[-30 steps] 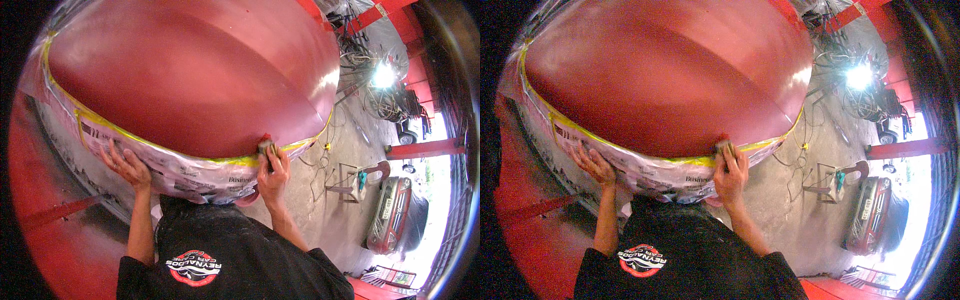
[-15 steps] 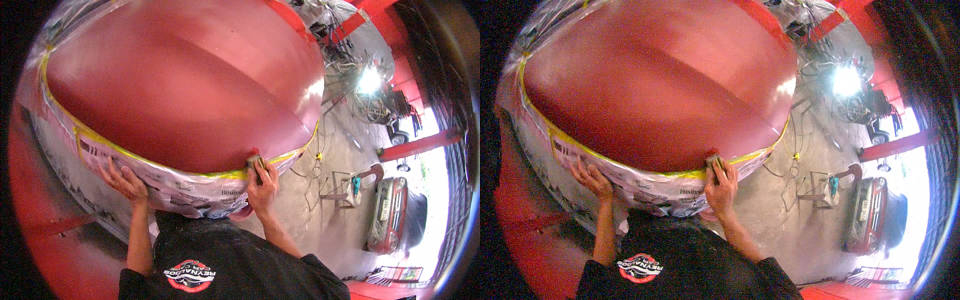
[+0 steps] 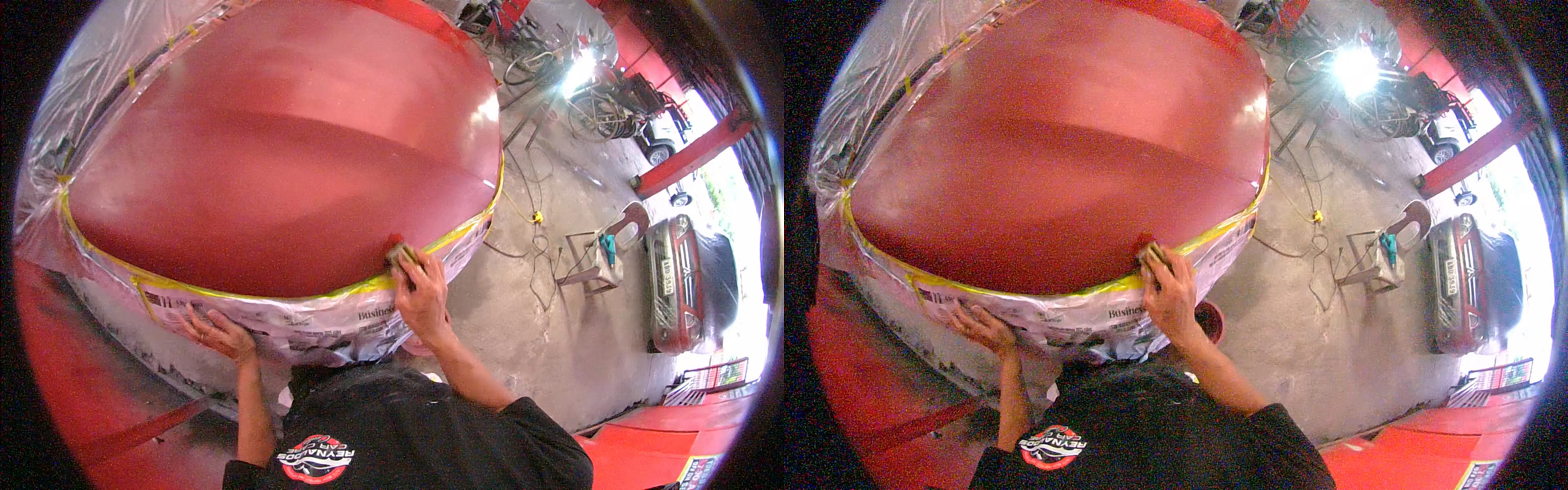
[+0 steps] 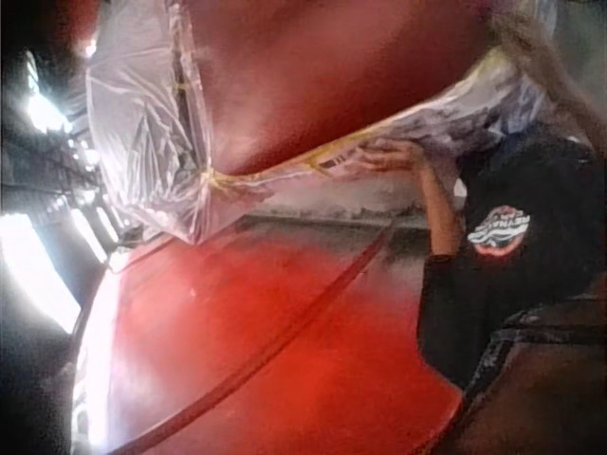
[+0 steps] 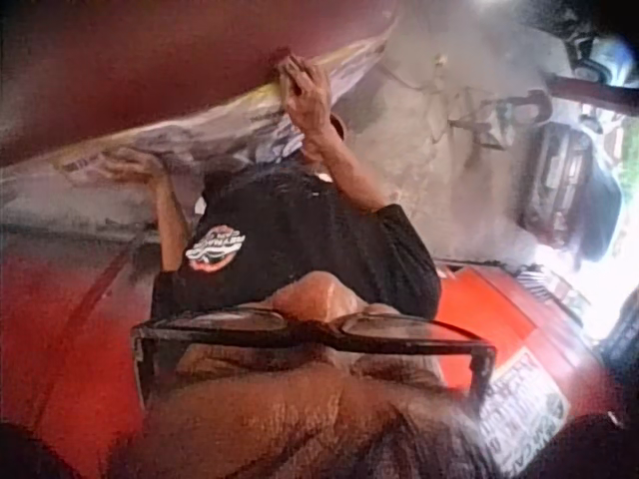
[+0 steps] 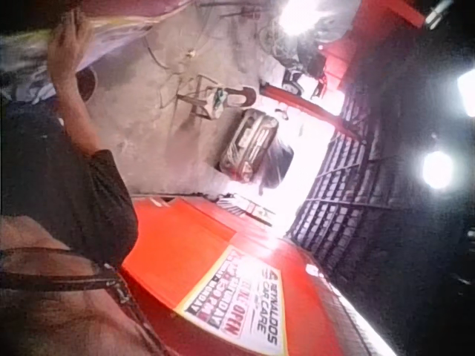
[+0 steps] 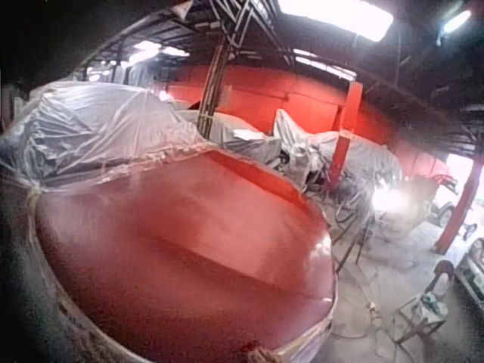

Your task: The person sands the surface of a red car hood using a sanding block and a pink cloth. They repeatedly wipe the hood, sand different sections, and occasionally dip the sanding block into a bucket of water. The hood is partially covered with plastic sheeting and masking tape.

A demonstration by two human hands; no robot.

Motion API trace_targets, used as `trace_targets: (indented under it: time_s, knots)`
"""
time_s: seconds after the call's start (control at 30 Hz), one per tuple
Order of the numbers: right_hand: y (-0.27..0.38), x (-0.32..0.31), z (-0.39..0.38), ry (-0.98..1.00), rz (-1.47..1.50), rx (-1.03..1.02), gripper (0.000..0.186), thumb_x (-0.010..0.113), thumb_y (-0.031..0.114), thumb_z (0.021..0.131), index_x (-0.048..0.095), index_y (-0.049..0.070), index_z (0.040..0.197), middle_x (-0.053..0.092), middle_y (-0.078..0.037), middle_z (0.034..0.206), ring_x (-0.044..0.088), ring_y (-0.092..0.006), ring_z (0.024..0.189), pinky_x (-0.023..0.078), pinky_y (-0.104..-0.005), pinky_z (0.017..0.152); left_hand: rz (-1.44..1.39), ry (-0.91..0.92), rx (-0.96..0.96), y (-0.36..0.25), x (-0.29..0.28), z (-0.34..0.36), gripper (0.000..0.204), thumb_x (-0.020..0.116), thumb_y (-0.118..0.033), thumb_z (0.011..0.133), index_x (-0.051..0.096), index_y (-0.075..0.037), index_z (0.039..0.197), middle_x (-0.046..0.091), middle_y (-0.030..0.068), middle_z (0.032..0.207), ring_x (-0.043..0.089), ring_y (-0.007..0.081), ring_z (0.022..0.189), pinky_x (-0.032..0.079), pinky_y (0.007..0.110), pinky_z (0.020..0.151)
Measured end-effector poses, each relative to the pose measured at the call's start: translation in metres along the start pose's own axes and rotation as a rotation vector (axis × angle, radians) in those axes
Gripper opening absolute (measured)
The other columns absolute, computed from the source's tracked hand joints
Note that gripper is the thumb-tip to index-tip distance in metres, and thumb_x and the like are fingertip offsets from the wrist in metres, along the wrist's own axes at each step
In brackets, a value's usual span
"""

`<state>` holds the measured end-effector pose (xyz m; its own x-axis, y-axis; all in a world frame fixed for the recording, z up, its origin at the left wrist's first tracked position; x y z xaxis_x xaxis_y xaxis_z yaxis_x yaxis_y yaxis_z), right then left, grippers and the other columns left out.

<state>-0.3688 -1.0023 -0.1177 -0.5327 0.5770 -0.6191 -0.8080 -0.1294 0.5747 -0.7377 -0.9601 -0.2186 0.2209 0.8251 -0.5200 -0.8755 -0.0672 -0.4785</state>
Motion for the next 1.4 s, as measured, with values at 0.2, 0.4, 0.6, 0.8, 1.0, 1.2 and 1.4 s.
trace_targets:
  time_s: [0.2, 0.4, 0.6, 0.8, 1.0, 1.2, 1.4]
  knots:
    - [-0.006, 0.004, 0.01, 0.005, 0.021, -0.04, 0.026, 0.072, 0.006, 0.084, 0.071, 0.002, 0.11, 0.065, -0.018, 0.118, 0.062, -0.0383, 0.108, 0.05, -0.0466, 0.094, -0.027, -0.004, -0.008, -0.002, -0.002, -0.002, 0.053, 0.042, -0.037, 0.108, 0.045, 0.0, 0.146, 0.031, 0.0297, 0.156, 0.028, 0.0441, 0.145, 0.021, 0.055, 0.119]
    - [-0.003, 0.005, 0.009, -0.013, 0.033, -0.071, 0.024, 0.073, 0.005, 0.084, 0.071, 0.003, 0.108, 0.065, -0.017, 0.117, 0.062, -0.0383, 0.106, 0.052, -0.0458, 0.092, -0.034, 0.004, -0.033, -0.006, -0.002, -0.001, 0.052, 0.044, -0.037, 0.108, 0.046, 0.0, 0.145, 0.032, 0.0281, 0.156, 0.029, 0.0422, 0.146, 0.023, 0.054, 0.119]
    - [-0.004, 0.007, 0.016, -0.029, 0.038, -0.036, 0.028, 0.074, 0.007, 0.084, 0.072, 0.001, 0.111, 0.066, -0.018, 0.118, 0.063, -0.0373, 0.108, 0.05, -0.0449, 0.096, -0.056, -0.008, -0.037, -0.007, 0.002, 0.0, 0.052, 0.044, -0.038, 0.107, 0.048, 0.0, 0.144, 0.03, 0.0273, 0.157, 0.028, 0.0422, 0.146, 0.021, 0.054, 0.12]
    - [0.001, 0.005, 0.016, -0.001, 0.018, -0.022, 0.027, 0.074, 0.007, 0.084, 0.072, 0.001, 0.111, 0.067, -0.018, 0.117, 0.064, -0.0357, 0.108, 0.05, -0.0427, 0.096, -0.06, -0.018, -0.052, -0.012, -0.005, 0.001, 0.052, 0.043, -0.037, 0.107, 0.047, -0.002, 0.145, 0.028, 0.0257, 0.158, 0.025, 0.0425, 0.147, 0.018, 0.055, 0.121]
    - [-0.005, 0.007, 0.0, 0.031, -0.019, -0.022, 0.028, 0.075, 0.008, 0.085, 0.073, 0.004, 0.113, 0.066, -0.017, 0.12, 0.062, -0.0355, 0.11, 0.05, -0.045, 0.096, -0.073, -0.043, -0.003, -0.015, -0.002, 0.003, 0.051, 0.043, -0.036, 0.107, 0.046, -0.004, 0.147, 0.029, 0.0273, 0.157, 0.026, 0.0438, 0.146, 0.018, 0.056, 0.12]
    - [-0.001, 0.006, 0.001, 0.081, -0.136, 0.053, 0.03, 0.076, 0.009, 0.086, 0.073, 0.003, 0.116, 0.066, -0.019, 0.122, 0.062, -0.0358, 0.113, 0.049, -0.0437, 0.099, -0.114, -0.021, -0.04, -0.017, -0.006, 0.002, 0.051, 0.041, -0.036, 0.108, 0.046, -0.002, 0.147, 0.029, 0.0269, 0.158, 0.025, 0.0433, 0.147, 0.019, 0.056, 0.121]
    - [-0.003, 0.017, 0.009, 0.094, -0.091, 0.013, 0.029, 0.075, 0.004, 0.087, 0.072, -0.001, 0.115, 0.065, -0.02, 0.123, 0.062, -0.0332, 0.114, 0.05, -0.0414, 0.098, -0.129, 0.021, -0.103, -0.013, -0.006, -0.002, 0.057, 0.035, -0.042, 0.109, 0.043, -0.001, 0.148, 0.022, 0.0255, 0.16, 0.022, 0.041, 0.149, 0.017, 0.054, 0.122]
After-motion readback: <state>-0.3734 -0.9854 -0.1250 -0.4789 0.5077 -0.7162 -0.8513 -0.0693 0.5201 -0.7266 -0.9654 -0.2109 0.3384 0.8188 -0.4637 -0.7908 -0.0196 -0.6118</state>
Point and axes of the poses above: each hand's wrist, its own z-axis towards the middle knuckle, its own x-axis out of the palm, y = z × x, the point moved 1 cm from there along z, towards the middle knuckle
